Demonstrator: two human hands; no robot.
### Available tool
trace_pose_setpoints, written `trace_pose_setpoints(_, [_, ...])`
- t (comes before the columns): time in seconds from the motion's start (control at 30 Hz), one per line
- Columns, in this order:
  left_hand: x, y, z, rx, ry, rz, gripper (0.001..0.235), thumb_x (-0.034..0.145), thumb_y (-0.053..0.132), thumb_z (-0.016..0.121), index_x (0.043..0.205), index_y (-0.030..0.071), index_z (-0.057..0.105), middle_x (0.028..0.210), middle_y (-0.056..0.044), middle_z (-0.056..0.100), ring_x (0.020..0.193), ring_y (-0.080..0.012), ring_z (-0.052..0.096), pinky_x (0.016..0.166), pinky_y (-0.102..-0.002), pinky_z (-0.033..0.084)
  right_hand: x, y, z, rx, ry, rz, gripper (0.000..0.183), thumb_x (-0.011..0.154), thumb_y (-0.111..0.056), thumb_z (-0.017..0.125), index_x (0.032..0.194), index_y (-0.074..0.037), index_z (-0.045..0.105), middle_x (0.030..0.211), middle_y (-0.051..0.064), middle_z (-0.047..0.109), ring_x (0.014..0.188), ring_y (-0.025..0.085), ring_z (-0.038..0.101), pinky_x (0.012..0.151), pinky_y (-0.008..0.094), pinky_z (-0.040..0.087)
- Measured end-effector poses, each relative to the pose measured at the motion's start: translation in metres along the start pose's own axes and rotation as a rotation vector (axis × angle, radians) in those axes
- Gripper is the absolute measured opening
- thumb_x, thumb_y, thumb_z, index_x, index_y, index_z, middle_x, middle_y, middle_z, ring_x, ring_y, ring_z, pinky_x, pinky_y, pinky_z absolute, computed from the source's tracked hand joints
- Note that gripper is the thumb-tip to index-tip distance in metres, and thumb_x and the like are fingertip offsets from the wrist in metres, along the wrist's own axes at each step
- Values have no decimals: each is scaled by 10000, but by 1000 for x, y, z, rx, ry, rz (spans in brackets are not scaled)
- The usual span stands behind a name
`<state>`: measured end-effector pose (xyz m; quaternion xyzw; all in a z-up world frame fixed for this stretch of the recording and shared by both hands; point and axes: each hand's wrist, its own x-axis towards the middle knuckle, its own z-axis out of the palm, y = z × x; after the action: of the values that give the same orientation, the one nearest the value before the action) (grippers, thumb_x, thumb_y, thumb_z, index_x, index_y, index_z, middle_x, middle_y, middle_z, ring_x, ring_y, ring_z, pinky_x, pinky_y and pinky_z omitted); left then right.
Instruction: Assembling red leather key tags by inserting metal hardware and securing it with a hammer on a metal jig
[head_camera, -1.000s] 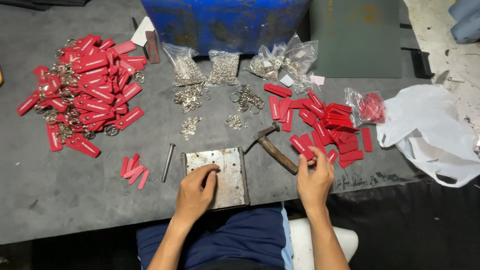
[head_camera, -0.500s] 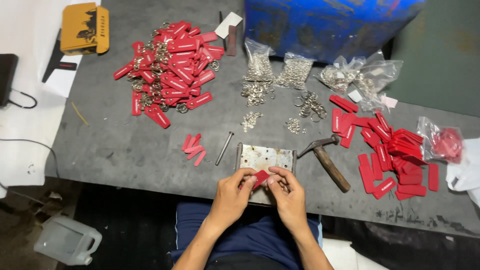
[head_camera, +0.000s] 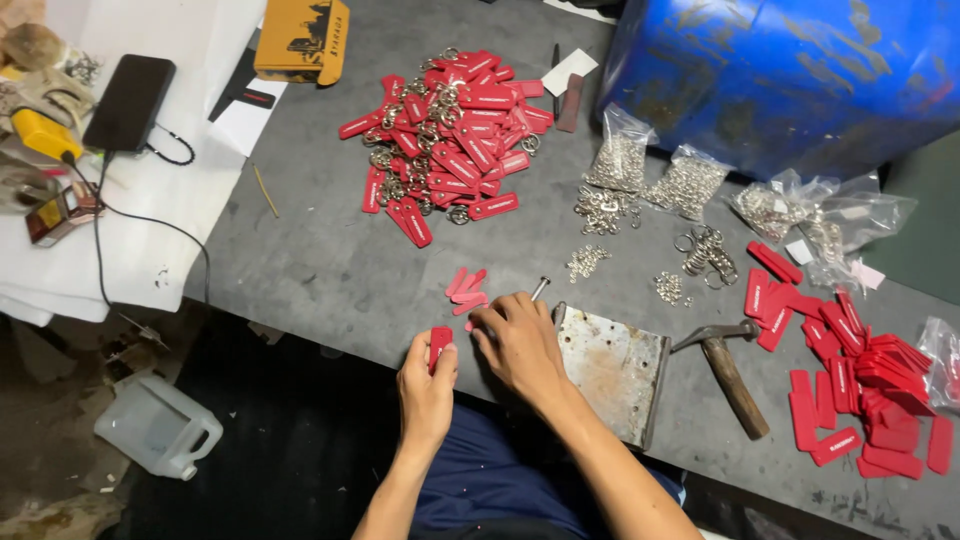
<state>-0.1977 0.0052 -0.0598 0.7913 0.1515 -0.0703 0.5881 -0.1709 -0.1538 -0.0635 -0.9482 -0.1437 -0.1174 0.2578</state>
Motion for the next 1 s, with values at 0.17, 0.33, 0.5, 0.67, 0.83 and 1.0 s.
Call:
trace_pose_setpoints(0.17, [11, -20, -16, 14, 128, 23, 279, 906, 314, 705, 773, 116, 561, 636, 11, 534, 612, -144, 473, 644, -350, 425, 6, 2, 20, -212, -15, -33, 180, 899, -343, 749, 979, -183, 729, 953, 28, 631, 904, 283, 558, 705, 435, 386])
trace_pose_setpoints(0.33, [19, -24, -18, -11, 97, -12, 279, 966, 295, 554, 769, 104, 500, 637, -26, 530, 598, -190, 484, 647, -390, 431, 8, -1, 17, -218, 86, -137, 111, 975, -217, 664, 993, -111, 690, 978, 61, 651, 850, 298, 553, 682, 432, 370])
trace_pose_setpoints(0.5, [17, 5, -24, 62, 0, 94, 304, 988, 254, 469, 716, 121, 444, 610, -14, 472, 586, -195, 434, 639, -395, 400, 5, -15, -1, 248, 262, 37, 128, 1007, -146, 621, 942, -49, 675, 885, 83, 693, 808, 268, 602, 805, 377, 456])
trace_pose_setpoints(0.67, [5, 40, -14, 31, -255, 319, 137, 874, 291, 774, 978, 204, 789, 876, 35, 736, 758, -108, 652, 654, -279, 518, -14, -35, -36, 1044, 101, 843, 195, 939, -219, 719, 897, -28, 733, 677, 59, 659, 560, 126, 579, 547, 268, 495])
trace_pose_setpoints(0.83, [-10, 46, 2, -91, -243, 288, 87, 893, 196, 745, 877, 119, 782, 765, 31, 752, 606, -72, 549, 536, -254, 450, -38, -33, -44, 1091, 168, 872, 247, 949, -232, 677, 1004, -3, 750, 915, 81, 733, 829, 139, 646, 784, 258, 520])
trace_pose_setpoints(1.0, [-22, 40, 17, -242, -294, 73, 209, 858, 276, 772, 887, 71, 805, 764, 7, 783, 670, -61, 664, 648, -228, 530, -60, -34, -58, 870, 135, 822, 196, 890, -227, 748, 1012, -76, 778, 925, 12, 773, 862, 94, 664, 838, 256, 528])
